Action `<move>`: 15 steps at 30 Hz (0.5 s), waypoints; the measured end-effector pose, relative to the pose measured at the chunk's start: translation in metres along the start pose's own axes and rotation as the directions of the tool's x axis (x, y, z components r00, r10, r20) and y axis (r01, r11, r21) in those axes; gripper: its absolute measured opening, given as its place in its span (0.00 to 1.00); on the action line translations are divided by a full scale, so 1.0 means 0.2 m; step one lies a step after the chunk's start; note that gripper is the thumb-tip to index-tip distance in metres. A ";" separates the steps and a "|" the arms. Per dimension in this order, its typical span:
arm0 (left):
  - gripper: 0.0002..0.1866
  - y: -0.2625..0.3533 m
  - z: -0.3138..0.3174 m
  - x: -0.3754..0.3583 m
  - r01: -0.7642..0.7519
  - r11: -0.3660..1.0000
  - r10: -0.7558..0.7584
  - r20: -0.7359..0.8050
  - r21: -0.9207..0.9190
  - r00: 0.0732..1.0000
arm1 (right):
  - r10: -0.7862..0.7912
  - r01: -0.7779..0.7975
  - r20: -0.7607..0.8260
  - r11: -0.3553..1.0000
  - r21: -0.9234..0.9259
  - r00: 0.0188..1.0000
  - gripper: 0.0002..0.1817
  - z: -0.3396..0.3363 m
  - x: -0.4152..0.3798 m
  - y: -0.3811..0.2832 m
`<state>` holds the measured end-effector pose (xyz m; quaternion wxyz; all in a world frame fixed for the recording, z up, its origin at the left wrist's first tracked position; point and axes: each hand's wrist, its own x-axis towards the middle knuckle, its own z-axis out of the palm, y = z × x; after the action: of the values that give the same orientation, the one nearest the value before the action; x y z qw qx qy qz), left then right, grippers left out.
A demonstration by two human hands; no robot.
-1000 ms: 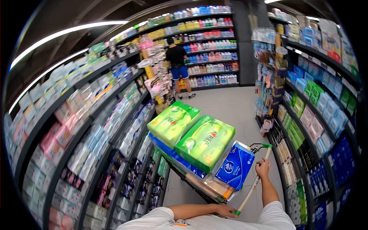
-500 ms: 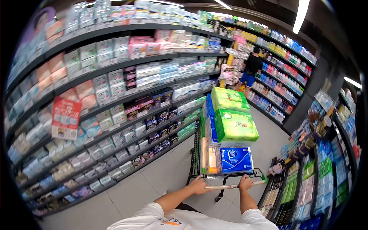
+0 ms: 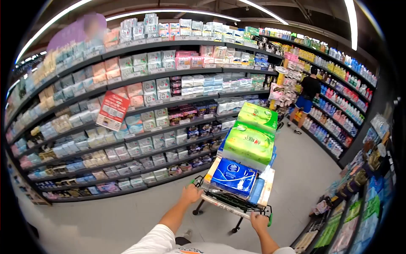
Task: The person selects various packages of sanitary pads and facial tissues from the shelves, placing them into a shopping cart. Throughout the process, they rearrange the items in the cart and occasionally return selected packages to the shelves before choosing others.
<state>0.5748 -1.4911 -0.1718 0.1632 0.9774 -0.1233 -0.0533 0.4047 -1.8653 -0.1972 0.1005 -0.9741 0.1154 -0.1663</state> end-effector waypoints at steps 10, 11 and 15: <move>0.19 0.05 0.02 -0.57 0.357 0.926 -0.331 -0.191 0.124 0.924 | -0.080 0.065 0.112 0.989 0.133 0.990 0.22 -0.23 -0.31 -0.04; 0.19 0.04 0.03 -0.64 0.398 0.906 -0.370 -0.185 0.144 0.910 | -0.107 0.083 0.143 0.983 0.164 0.984 0.22 -0.24 -0.34 -0.04; 0.17 0.07 0.05 -0.93 0.401 0.914 -0.368 -0.292 0.059 0.883 | -0.187 0.129 0.300 0.971 0.204 0.935 0.21 -0.33 -0.43 -0.01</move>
<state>0.3916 -1.4596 -0.1656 0.1072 0.9880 0.0941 0.0586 0.3033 -1.8510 -0.1614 0.1920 -0.9811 0.0033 -0.0249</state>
